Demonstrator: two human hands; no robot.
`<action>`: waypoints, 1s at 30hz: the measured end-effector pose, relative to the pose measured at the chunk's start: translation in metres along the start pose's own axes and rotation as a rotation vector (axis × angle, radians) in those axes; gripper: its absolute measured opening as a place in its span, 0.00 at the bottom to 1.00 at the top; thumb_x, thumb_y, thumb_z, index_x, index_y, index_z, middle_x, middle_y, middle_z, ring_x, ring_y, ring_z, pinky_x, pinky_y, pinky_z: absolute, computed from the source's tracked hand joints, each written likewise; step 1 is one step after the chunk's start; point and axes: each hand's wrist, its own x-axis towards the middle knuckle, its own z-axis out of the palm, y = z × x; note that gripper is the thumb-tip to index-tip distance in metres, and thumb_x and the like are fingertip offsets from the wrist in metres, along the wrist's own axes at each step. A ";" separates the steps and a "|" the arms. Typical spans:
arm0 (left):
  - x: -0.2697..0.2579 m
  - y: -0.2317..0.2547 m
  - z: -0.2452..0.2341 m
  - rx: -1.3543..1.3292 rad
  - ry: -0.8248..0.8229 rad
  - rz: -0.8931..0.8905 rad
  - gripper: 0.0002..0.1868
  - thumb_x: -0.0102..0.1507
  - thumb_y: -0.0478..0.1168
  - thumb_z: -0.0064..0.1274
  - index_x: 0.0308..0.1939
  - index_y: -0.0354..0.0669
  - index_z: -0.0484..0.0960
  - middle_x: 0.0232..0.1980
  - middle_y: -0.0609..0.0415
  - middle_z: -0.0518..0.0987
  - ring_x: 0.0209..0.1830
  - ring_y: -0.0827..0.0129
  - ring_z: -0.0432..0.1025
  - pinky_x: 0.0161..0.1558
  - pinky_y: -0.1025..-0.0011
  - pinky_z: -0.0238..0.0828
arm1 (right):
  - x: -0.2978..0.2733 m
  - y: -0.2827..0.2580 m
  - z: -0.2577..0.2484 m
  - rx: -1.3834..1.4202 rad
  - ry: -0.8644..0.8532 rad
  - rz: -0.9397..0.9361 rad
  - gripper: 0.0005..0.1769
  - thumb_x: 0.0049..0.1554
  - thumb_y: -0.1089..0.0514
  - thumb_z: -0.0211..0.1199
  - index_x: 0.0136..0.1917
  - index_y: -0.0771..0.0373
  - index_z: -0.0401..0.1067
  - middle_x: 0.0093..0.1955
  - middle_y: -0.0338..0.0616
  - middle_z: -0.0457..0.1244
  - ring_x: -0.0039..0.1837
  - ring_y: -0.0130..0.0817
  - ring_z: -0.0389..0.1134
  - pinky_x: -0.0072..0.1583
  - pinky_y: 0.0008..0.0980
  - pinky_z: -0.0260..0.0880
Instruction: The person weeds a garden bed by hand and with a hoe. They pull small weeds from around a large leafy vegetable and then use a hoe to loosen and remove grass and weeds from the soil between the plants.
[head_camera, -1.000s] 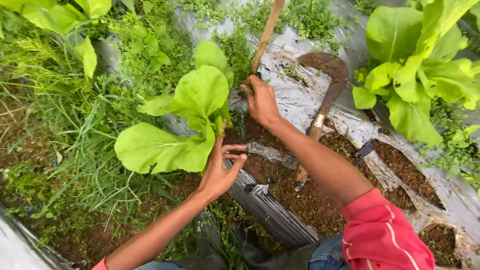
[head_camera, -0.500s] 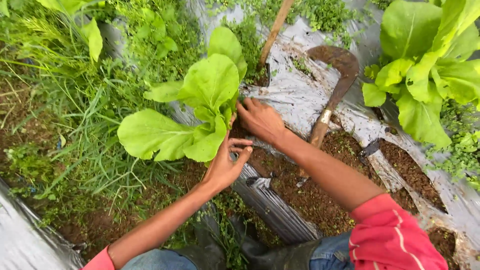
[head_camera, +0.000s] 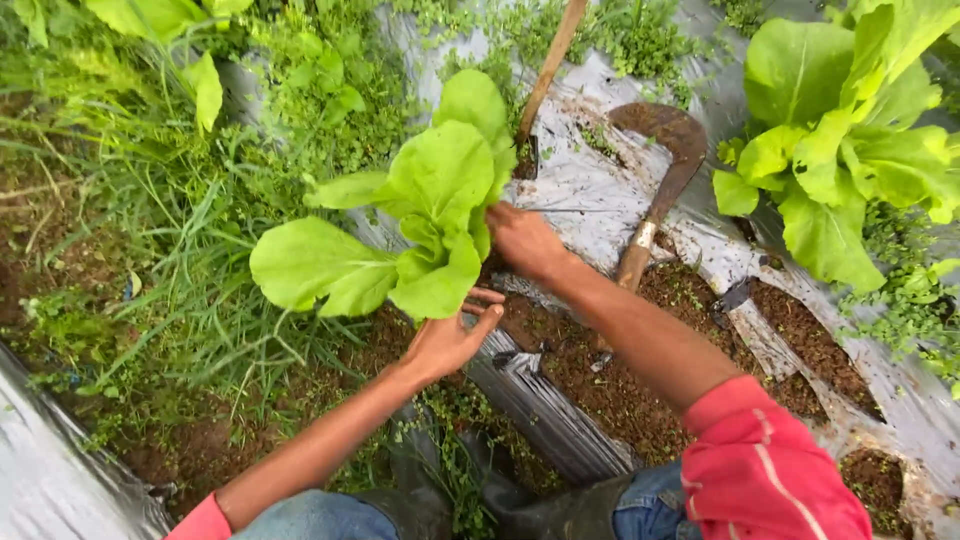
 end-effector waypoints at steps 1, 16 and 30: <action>-0.001 0.000 -0.003 0.037 -0.103 -0.009 0.30 0.70 0.43 0.46 0.74 0.35 0.60 0.62 0.44 0.76 0.60 0.55 0.74 0.54 0.52 0.73 | -0.006 -0.003 -0.028 0.224 -0.003 0.097 0.15 0.58 0.64 0.51 0.56 0.56 0.72 0.53 0.40 0.60 0.52 0.39 0.68 0.44 0.35 0.73; -0.008 -0.013 -0.037 -0.085 0.218 0.108 0.36 0.61 0.29 0.50 0.73 0.36 0.58 0.67 0.35 0.62 0.63 0.43 0.63 0.59 0.46 0.62 | -0.042 0.035 -0.063 0.888 -0.142 0.500 0.09 0.60 0.55 0.60 0.52 0.58 0.68 0.41 0.47 0.66 0.48 0.53 0.70 0.52 0.50 0.66; 0.012 -0.002 0.013 0.306 0.168 0.573 0.59 0.56 0.41 0.51 0.82 0.57 0.27 0.86 0.40 0.28 0.87 0.44 0.35 0.79 0.37 0.37 | -0.002 0.075 -0.263 0.611 -0.599 1.004 0.14 0.68 0.61 0.49 0.62 0.61 0.73 0.56 0.50 0.72 0.56 0.42 0.71 0.59 0.45 0.69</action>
